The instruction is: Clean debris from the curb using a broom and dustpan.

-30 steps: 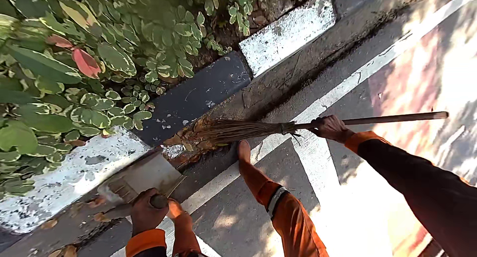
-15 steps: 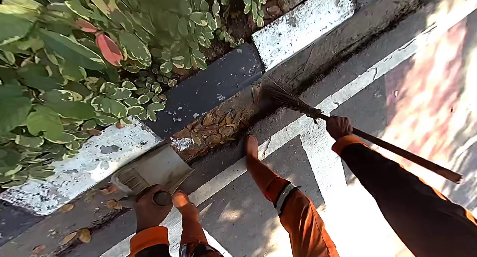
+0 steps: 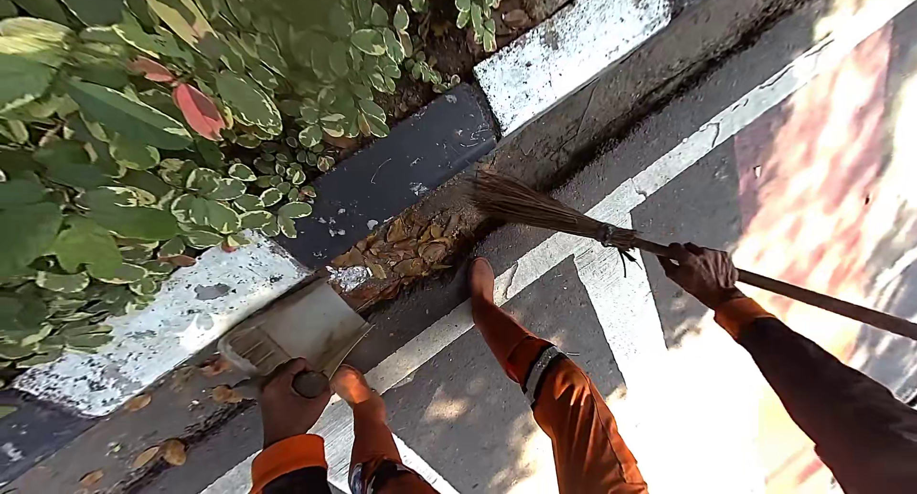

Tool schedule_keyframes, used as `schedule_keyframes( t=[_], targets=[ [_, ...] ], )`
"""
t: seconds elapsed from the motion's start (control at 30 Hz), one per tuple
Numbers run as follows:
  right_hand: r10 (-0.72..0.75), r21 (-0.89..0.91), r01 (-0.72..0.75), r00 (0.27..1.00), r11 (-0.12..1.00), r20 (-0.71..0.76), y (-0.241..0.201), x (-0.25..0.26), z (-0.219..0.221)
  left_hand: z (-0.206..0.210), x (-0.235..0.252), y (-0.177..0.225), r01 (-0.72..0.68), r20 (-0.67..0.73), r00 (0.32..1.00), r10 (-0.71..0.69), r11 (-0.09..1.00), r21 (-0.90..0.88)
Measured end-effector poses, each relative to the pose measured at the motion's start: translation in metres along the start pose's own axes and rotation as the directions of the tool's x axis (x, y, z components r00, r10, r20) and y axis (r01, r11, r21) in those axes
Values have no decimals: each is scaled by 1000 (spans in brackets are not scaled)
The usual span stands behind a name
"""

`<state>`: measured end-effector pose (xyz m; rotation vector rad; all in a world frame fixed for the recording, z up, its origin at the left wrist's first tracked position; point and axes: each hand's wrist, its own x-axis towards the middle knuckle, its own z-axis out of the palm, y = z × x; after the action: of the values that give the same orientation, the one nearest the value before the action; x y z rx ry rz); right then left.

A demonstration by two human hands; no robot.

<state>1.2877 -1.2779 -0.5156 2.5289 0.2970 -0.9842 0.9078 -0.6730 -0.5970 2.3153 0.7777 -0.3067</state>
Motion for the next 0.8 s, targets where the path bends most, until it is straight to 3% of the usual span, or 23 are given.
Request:
schedule_keyframes(
  t=[0.07, 0.13, 0.23, 0.3, 0.43, 0.57, 0.7, 0.8],
  targets=[
    [135, -28, -132, 983, 991, 127, -26, 27, -11, -1, -8, -4, -10, -4, 1000, 10, 1000, 10],
    [169, -51, -163, 971, 985, 168, -44, 65, 12, -1, -21, -4, 3, 17, 1000, -4, 999, 32],
    [-12, -75, 25, 986, 997, 168, -76, 94, 26, -5, -28, -1, 37, 39, 999, -38, 999, 27],
    [-107, -80, 125, 974, 989, 198, -72, 78, 23, -12, -43, -4, 68, 47, 997, -69, 997, 20],
    [-211, 45, 208, 974, 977, 81, 4, 14, 9, -28, -49, -21, 154, 67, 986, -153, 988, -13],
    [-74, 49, 73, 997, 996, 29, 21, -40, -15, -36, -52, -29, 202, 48, 979, -200, 979, -39],
    [146, 120, -193, 936, 974, 319, -70, -26, -20, -34, -47, -37, 193, 11, 981, -193, 980, -48],
    [45, 268, -175, 902, 947, 430, -172, -7, 40, -33, -49, -37, 193, -14, 981, -195, 979, -69]
  ],
)
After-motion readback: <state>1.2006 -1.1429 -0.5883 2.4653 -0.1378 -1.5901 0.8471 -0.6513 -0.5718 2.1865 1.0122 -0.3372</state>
